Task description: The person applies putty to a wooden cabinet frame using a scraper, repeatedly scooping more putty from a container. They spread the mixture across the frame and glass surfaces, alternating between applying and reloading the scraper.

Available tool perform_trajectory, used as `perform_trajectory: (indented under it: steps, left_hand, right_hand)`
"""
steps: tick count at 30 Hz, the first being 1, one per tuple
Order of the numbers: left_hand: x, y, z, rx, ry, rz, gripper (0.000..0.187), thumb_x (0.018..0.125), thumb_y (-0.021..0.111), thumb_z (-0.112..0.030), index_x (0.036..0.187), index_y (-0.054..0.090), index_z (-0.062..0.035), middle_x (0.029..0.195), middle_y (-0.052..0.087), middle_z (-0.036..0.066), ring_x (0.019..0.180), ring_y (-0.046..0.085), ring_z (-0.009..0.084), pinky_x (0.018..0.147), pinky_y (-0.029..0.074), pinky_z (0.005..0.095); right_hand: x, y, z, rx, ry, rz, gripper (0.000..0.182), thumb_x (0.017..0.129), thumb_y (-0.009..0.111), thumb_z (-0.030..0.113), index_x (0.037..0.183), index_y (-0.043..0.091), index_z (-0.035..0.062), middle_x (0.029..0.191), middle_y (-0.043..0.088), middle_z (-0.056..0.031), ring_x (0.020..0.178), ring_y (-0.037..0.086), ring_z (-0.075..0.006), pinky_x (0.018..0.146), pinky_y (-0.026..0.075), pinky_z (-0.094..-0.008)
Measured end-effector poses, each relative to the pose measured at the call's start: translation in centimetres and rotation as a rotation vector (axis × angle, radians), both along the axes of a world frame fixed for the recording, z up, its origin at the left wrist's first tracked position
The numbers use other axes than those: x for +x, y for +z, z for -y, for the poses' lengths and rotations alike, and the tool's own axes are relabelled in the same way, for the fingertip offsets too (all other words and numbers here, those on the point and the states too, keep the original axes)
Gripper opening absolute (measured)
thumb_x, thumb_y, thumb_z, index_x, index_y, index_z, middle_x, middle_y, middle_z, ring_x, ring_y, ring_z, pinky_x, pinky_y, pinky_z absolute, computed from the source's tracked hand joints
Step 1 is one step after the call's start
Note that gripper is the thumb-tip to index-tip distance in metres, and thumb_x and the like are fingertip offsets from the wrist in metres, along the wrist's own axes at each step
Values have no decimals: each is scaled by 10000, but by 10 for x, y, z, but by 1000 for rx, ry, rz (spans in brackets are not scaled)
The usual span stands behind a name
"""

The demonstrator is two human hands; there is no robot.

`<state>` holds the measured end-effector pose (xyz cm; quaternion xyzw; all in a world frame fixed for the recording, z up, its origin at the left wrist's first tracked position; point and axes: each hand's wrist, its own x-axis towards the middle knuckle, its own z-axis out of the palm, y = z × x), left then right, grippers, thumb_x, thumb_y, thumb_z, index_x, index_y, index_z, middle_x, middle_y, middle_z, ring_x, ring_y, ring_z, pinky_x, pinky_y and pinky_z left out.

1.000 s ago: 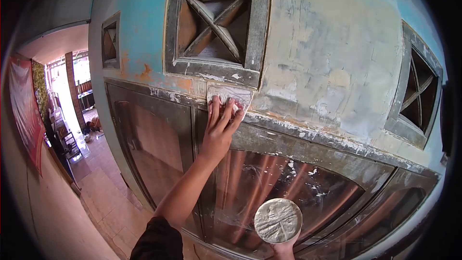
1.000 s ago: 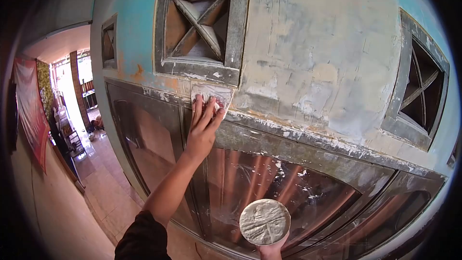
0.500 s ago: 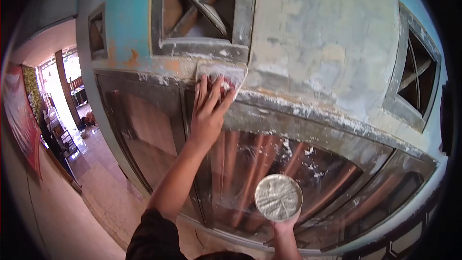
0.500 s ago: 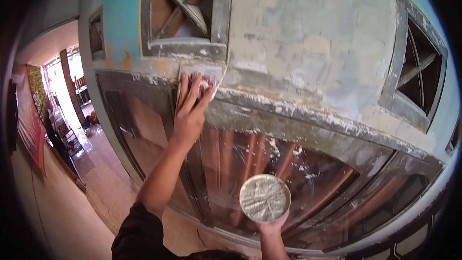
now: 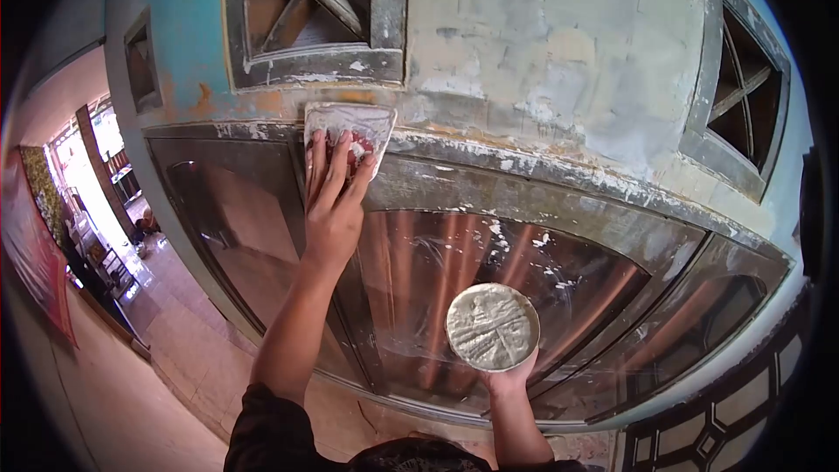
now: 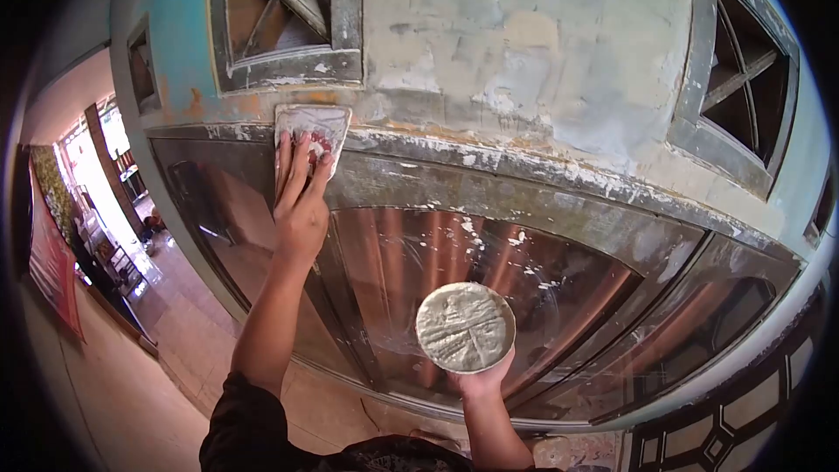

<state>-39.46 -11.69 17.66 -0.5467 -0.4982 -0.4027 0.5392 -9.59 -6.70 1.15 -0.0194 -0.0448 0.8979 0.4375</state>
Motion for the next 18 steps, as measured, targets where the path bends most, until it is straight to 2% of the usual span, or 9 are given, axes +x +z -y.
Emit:
perform_trajectory:
  steps: [4, 6, 8, 10, 12, 15, 18]
  left_hand:
    - [-7, 12, -18, -49, 22, -28, 473, 861, 593, 84, 1289, 672, -101, 1503, 495, 174, 1421, 387, 484, 1148, 340, 602]
    - [-14, -3, -33, -78, -15, -21, 513, 861, 584, 97, 1327, 643, -110, 1519, 479, 174, 1434, 357, 499, 1153, 322, 625]
    - [-14, -14, -34, -97, -49, 28, 540, 861, 577, 109, 1350, 622, -117, 1530, 463, 180, 1445, 328, 509, 1155, 310, 641]
    - [-11, -23, -30, -105, -49, 36, 559, 858, 575, 116, 1362, 615, -124, 1529, 465, 179, 1439, 336, 513, 1150, 320, 640]
    - [-6, -32, -19, -75, -9, 52, 434, 878, 577, 126, 1250, 699, -63, 1492, 505, 197, 1426, 377, 493, 1161, 322, 591]
    - [4, -17, 1, 19, -29, 100, 380, 869, 600, 129, 1186, 730, -35, 1445, 538, 240, 1404, 422, 485, 1151, 337, 566]
    - [-1, 14, 3, 30, 10, 111, 428, 862, 580, 133, 1234, 703, -38, 1489, 489, 243, 1429, 378, 488, 1169, 311, 551]
  right_hand:
    - [-2, -6, -1, 35, -27, 44, 548, 1002, 394, 450, 1355, 588, 80, 1372, 596, -153, 1249, 566, -386, 1088, 435, -566]
    - [0, -13, -4, 17, -16, 35, 552, 1007, 383, 455, 1360, 586, 82, 1374, 595, -153, 1246, 569, -387, 1085, 439, -569]
    - [0, -13, -3, 23, -113, 116, 548, 1010, 385, 450, 1356, 588, 76, 1372, 595, -159, 1245, 570, -386, 1084, 442, -567]
    - [2, -12, -3, 34, -77, 75, 541, 1012, 389, 444, 1347, 593, 70, 1363, 601, -163, 1236, 576, -386, 1077, 449, -565]
    - [7, -26, -10, -49, -59, -47, 547, 1010, 412, 456, 1375, 574, 81, 1390, 582, -165, 1246, 566, -404, 1068, 451, -607]
    - [9, -33, -12, -3, -74, 25, 541, 1010, 411, 452, 1368, 579, 84, 1382, 589, -162, 1241, 571, -398, 1064, 453, -607]
    - [13, -34, -13, -22, -55, 41, 534, 1012, 409, 443, 1373, 578, 87, 1385, 588, -165, 1240, 571, -402, 1064, 449, -617]
